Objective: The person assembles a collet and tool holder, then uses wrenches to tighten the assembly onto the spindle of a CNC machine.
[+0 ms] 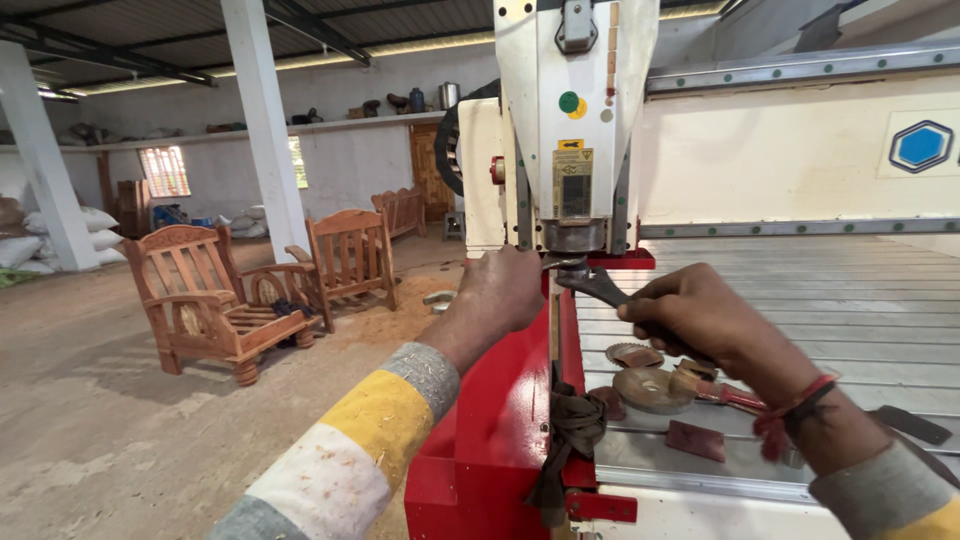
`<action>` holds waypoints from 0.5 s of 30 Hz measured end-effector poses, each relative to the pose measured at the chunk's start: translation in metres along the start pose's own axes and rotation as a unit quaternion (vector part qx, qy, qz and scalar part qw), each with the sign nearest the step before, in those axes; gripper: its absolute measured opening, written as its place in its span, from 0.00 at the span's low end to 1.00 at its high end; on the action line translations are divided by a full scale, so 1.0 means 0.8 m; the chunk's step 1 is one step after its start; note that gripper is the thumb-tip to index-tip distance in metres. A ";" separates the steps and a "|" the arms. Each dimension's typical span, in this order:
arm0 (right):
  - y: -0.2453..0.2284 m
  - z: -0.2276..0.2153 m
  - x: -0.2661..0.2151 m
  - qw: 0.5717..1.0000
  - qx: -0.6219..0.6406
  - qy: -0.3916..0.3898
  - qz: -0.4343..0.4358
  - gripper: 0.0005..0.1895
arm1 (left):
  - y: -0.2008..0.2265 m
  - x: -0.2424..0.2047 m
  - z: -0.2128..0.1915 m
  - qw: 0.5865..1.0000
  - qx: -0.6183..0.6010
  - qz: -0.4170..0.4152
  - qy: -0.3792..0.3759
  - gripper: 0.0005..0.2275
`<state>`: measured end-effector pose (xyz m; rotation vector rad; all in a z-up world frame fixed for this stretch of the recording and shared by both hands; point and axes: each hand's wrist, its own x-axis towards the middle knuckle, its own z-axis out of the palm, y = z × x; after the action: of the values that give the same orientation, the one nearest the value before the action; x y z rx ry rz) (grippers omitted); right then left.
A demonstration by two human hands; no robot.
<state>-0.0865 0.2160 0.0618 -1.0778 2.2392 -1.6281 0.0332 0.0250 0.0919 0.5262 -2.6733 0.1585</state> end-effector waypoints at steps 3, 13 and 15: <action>-0.003 0.019 -0.002 1.000 0.025 -0.003 0.006 0.12 | 0.020 0.000 -0.004 0.999 -0.006 0.008 -0.039 0.10; 0.025 0.002 0.010 0.992 0.091 -0.080 0.021 0.13 | 0.003 -0.005 -0.019 0.997 -0.069 -0.003 -0.036 0.12; 0.030 -0.005 0.011 0.994 0.068 -0.073 0.032 0.12 | -0.009 -0.004 -0.014 0.998 -0.052 0.006 -0.020 0.14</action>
<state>-0.1056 0.2163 0.0448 -1.0436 2.0184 -1.5957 0.0432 0.0220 0.1011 0.4864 -2.7064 0.0108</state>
